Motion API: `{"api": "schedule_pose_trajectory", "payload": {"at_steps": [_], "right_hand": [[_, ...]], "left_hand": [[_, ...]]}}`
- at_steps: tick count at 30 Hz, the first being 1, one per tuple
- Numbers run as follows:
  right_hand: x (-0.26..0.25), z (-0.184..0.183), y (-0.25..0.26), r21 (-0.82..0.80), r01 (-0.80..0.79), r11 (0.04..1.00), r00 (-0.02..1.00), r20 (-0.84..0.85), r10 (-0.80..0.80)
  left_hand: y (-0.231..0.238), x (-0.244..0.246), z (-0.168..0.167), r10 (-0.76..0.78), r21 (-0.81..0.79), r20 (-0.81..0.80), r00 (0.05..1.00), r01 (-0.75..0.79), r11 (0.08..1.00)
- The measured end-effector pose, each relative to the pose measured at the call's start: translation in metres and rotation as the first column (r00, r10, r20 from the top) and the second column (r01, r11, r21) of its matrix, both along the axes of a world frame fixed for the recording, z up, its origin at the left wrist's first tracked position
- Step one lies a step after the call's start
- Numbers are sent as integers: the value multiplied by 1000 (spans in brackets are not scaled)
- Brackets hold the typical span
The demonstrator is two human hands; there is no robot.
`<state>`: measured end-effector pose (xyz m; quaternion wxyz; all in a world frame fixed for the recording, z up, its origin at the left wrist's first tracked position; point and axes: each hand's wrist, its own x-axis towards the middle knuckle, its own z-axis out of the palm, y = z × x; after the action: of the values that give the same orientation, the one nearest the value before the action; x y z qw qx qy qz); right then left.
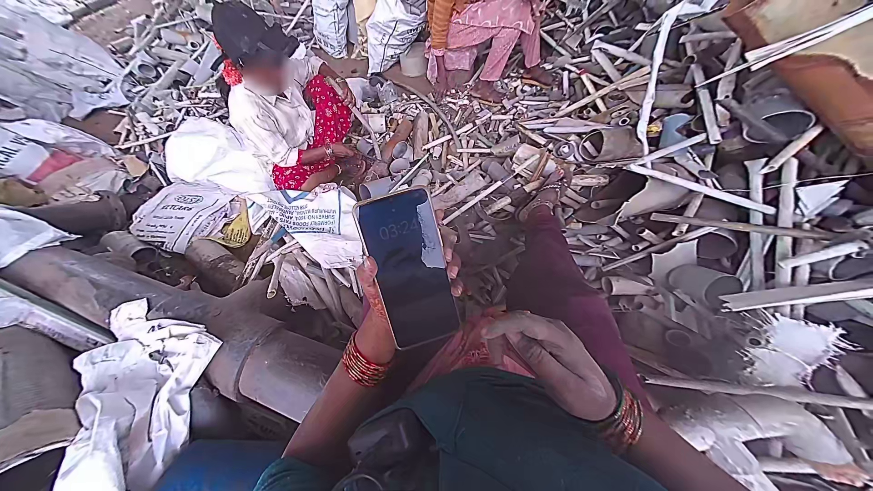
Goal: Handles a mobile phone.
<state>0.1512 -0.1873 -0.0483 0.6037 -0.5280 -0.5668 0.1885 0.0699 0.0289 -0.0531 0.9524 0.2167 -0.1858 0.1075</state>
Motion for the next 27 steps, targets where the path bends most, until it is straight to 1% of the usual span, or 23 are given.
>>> {"api": "schedule_pose_trajectory", "payload": {"at_steps": [2, 4, 7, 11, 14, 16, 18, 20, 21, 22, 23, 24, 25, 26, 27], "right_hand": [[2, 0, -1, -15, 70, 997, 995, -67, -71], [7, 1, -2, -21, 113, 993, 990, -82, -114], [12, 6, -3, -44, 192, 980, 979, -54, -194], [21, 19, 1, -83, 322, 943, 946, 1, -323], [35, 34, 10, -96, 381, 920, 924, 63, -376], [43, 47, 18, -154, 400, 903, 916, 97, -389], [48, 60, 26, -220, 367, 904, 930, 81, -358], [52, 68, 28, -255, 256, 932, 963, -13, -268], [54, 70, 27, -276, 196, 941, 972, -70, -223], [56, 72, 26, -299, 150, 942, 973, -125, -195], [57, 71, 26, -314, 116, 942, 968, -177, -178], [56, 70, 26, -333, 89, 939, 960, -223, -170], [55, 69, 26, -355, 67, 932, 950, -264, -169], [55, 69, 27, -367, 42, 929, 939, -303, -162], [56, 68, 27, -365, 27, 931, 933, -326, -155]], "left_hand": [[-1, 0, -2, 2, 25, 35, 999, -3, 1000], [-1, 0, -3, -26, 14, 58, 998, 25, 1000], [-2, -1, -1, -43, 14, 62, 997, 42, 999], [-5, -1, 4, -49, 23, -20, 999, 49, 999], [-7, -1, 0, -72, 51, -48, 996, 74, 996], [-10, -4, -1, -119, 44, -67, 991, 122, 992], [-12, -12, -2, -121, 76, -106, 987, 129, 989], [-19, -16, 3, -11, 166, -130, 991, 32, 986], [-25, -16, 12, 59, 208, -119, 991, -33, 978], [-29, -14, 14, 72, 216, -98, 993, -50, 975], [-28, -13, 8, 49, 214, -77, 996, -31, 976], [-30, -16, 11, 46, 220, -103, 994, -23, 975], [-35, -20, 22, 113, 256, -144, 983, -74, 964], [-38, -22, 28, 146, 263, -184, 972, -94, 960], [-36, -20, 25, 113, 246, -216, 970, -58, 967]]}}
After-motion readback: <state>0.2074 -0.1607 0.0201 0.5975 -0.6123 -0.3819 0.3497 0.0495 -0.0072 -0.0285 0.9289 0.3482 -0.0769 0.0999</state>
